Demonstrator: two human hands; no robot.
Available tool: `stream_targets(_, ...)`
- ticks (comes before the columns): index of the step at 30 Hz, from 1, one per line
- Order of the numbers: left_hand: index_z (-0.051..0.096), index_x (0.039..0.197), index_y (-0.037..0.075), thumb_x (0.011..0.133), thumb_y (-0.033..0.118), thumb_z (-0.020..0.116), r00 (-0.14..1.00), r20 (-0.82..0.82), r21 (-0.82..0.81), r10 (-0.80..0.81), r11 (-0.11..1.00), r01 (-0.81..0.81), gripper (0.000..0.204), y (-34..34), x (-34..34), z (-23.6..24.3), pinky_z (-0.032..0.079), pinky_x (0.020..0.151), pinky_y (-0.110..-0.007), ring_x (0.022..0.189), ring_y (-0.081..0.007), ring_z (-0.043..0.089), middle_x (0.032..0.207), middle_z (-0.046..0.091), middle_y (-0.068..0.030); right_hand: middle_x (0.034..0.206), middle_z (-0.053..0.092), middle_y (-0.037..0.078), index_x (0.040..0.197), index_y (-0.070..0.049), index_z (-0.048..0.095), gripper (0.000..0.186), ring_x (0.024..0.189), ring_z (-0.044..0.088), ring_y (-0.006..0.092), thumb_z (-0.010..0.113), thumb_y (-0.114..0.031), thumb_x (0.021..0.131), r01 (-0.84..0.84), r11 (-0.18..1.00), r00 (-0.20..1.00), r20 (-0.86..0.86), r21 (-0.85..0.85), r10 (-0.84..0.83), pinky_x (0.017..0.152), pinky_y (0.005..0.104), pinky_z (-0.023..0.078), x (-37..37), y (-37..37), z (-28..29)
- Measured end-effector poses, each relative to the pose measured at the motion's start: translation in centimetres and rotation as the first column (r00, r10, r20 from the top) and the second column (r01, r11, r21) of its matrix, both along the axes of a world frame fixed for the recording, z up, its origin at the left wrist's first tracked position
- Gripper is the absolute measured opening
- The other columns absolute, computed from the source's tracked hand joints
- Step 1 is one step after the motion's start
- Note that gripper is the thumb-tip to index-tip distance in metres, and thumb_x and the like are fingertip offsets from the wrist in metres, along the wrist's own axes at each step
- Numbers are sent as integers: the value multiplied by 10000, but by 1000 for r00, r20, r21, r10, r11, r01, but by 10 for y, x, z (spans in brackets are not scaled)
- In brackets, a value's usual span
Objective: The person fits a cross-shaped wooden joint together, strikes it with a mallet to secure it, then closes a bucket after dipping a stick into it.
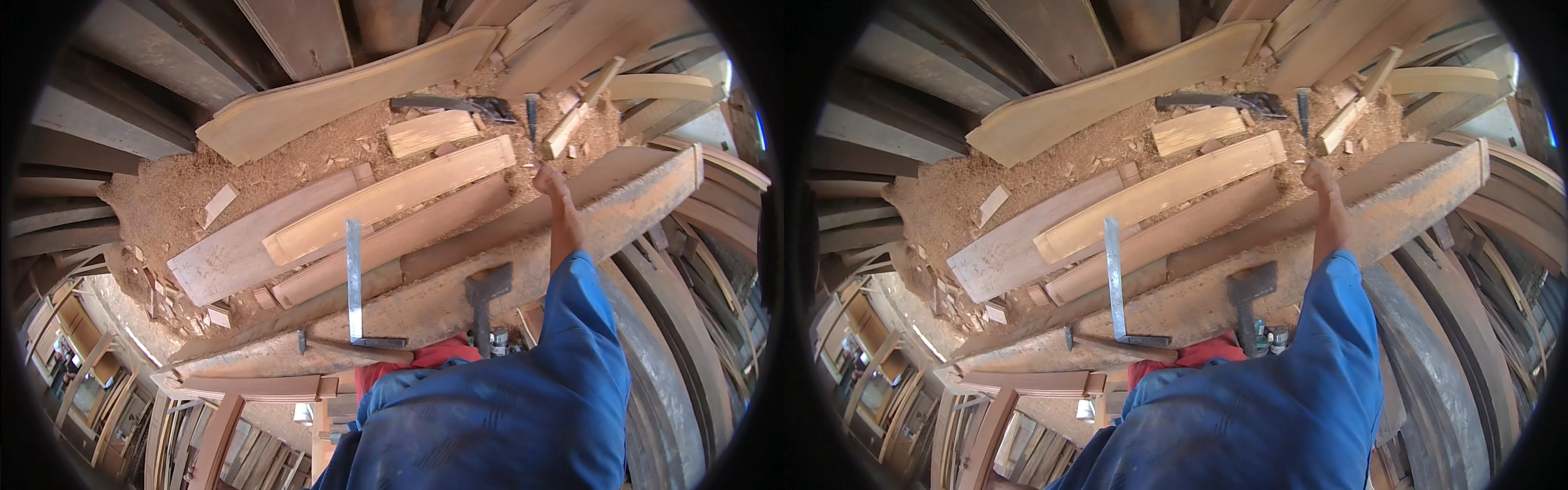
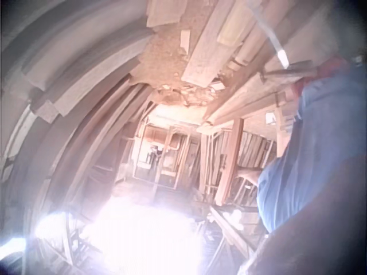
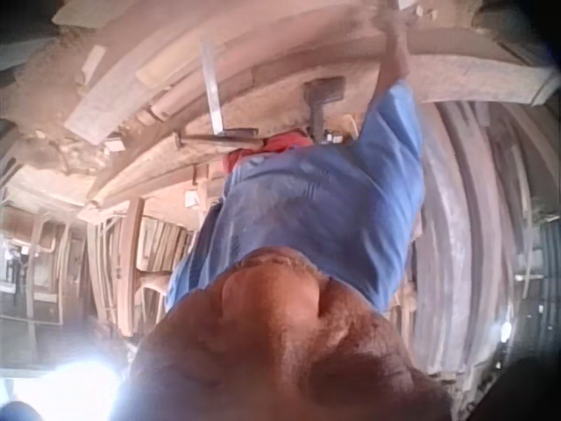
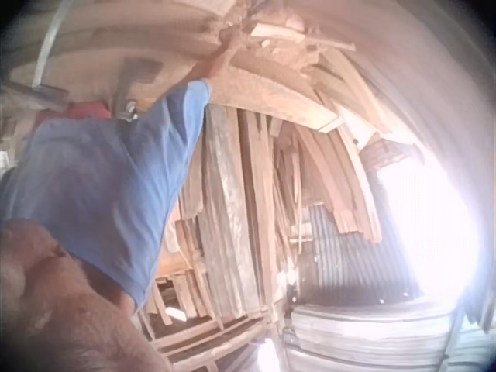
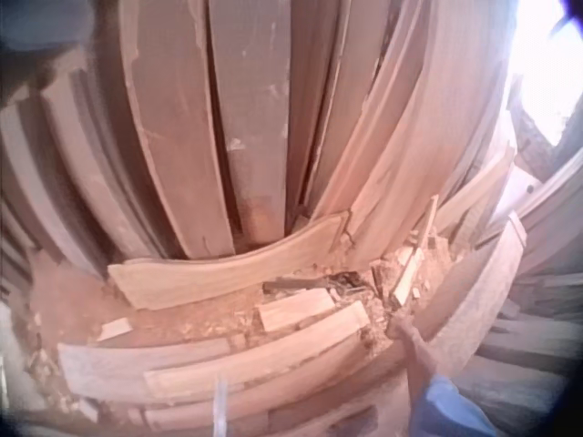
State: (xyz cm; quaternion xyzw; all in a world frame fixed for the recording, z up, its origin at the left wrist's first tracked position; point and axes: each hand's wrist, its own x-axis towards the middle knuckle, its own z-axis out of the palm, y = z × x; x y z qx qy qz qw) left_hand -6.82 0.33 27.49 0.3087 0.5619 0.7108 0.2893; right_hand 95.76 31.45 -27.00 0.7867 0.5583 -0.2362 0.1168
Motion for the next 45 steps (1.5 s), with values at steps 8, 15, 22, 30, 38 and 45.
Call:
stream_targets(8,531,1290,-41,973,414,448,1000,17,-80,23,997,-22,560,14,-17,-5,412,914,-442,863,-248,533,908,622,-66,1052,696,269,1030,-38,735,327,992,664,452,569,-230,823,-19,993,991,130,-116,34,843,496,544,66,-13,-128)
stream_targets(15,543,1281,-34,986,382,440,1000,17,-52,13,999,-12,520,-11,-24,3,414,923,-443,858,-241,539,896,639,-47,1118,689,263,1175,-120,713,380,1099,654,410,562,-277,864,328,944,938,113,21,-328,938,488,513,-21,25,4)
stream_targets(22,554,1272,-28,1000,350,431,999,34,20,40,999,-40,481,-63,-40,-5,415,933,-444,853,-234,545,884,655,-28,1012,692,118,1067,-189,685,211,923,686,293,563,-194,895,-301,952,914,305,59,270,790,430,560,-211,90,93)
stream_targets(30,567,1262,-21,1015,313,422,996,13,-31,88,996,-87,440,-127,-58,8,417,944,-444,847,-227,552,871,674,-7,1064,635,184,1010,-115,695,194,1014,643,361,580,-159,860,-417,880,897,-54,227,438,831,464,540,-403,157,15)
stream_targets(38,522,1172,15,1027,303,404,978,120,51,-171,985,166,342,-122,-79,2,368,1058,-465,938,-253,533,922,620,-53,907,680,166,991,-86,689,152,935,658,364,654,-157,862,-394,861,846,-239,321,477,817,457,541,-389,157,25)
stream_targets(45,566,1184,16,986,347,510,999,-44,35,4,999,-2,390,-75,-44,-4,438,937,-427,843,-236,548,889,609,-57,1010,720,127,994,-102,699,141,1021,649,372,653,-170,879,-46,968,805,-565,248,183,908,451,518,-399,128,144)
